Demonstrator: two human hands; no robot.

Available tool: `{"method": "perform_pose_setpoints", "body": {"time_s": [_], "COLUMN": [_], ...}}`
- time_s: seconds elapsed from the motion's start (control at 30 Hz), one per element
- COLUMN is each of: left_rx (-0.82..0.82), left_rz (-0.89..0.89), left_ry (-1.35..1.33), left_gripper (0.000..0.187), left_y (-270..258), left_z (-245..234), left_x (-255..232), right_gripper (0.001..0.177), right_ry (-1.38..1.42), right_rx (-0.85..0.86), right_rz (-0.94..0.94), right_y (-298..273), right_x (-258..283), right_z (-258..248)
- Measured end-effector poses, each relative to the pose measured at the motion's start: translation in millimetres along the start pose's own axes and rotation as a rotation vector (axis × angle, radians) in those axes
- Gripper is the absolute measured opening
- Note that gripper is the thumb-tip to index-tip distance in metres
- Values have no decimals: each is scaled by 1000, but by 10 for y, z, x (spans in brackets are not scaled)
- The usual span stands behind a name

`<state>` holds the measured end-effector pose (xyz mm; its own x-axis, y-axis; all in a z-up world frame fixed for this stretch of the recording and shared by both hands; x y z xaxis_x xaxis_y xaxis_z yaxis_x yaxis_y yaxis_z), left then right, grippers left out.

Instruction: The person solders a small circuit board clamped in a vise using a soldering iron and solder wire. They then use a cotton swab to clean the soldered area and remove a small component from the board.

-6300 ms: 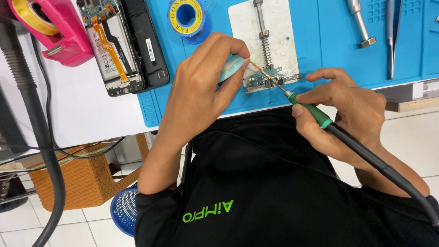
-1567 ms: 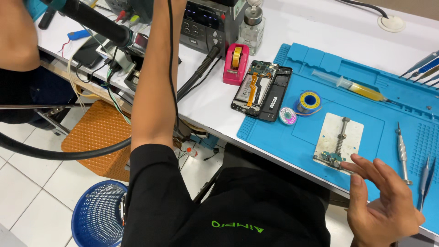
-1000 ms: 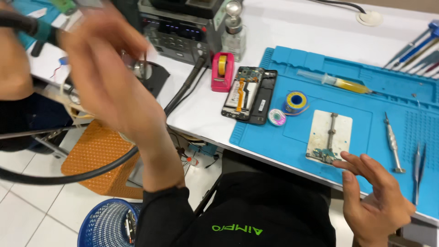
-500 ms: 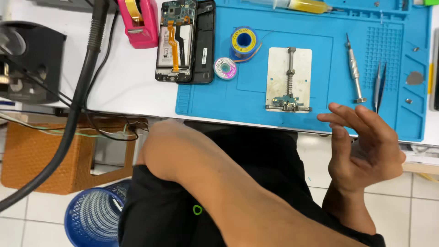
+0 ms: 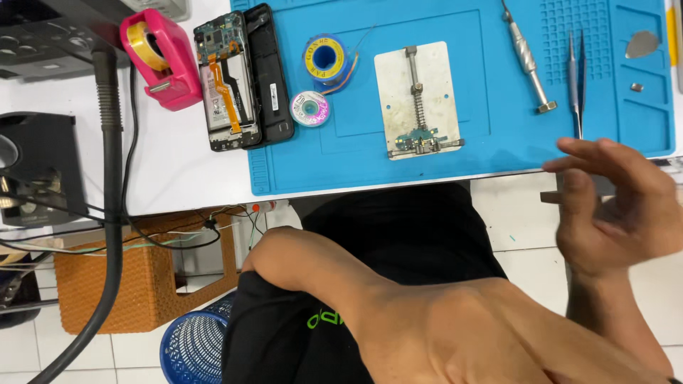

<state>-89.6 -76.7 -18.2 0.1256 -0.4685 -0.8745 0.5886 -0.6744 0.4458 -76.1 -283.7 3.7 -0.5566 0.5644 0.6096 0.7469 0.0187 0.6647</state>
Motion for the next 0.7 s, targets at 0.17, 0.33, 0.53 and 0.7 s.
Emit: {"method": "perform_pose_setpoints", "body": {"time_s": [0.17,0.33,0.53,0.7], "left_rx": [-121,-286,-758,-843], "left_rz": [44,73,140,212], "left_ry": [71,470,1013,1023], "left_gripper": [25,18,27,36], "left_y": [852,584,150,46], "left_z": [-267,-478,-1009,-1061], "left_x": [-538,-573,-116,-67], "right_gripper": [25,9,10,16], "right_ry": [-138,-541,-678,-684], "right_rx": [-119,-144,-95,-103], "right_rz": [228,270,332,325], "right_y": [-594,-804,-933,-1050], "right_x": [-543,-829,-1020,-1018], "right_z": [-510,-772,-776,-886]}}
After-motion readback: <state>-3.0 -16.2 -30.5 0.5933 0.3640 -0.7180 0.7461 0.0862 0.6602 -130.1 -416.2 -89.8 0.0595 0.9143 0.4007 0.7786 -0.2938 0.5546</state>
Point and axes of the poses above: each hand's wrist, its own y-axis towards the middle knuckle, its own z-axis out of the palm, x = y × z, the point moved 7 cm from there along y, towards the middle knuckle
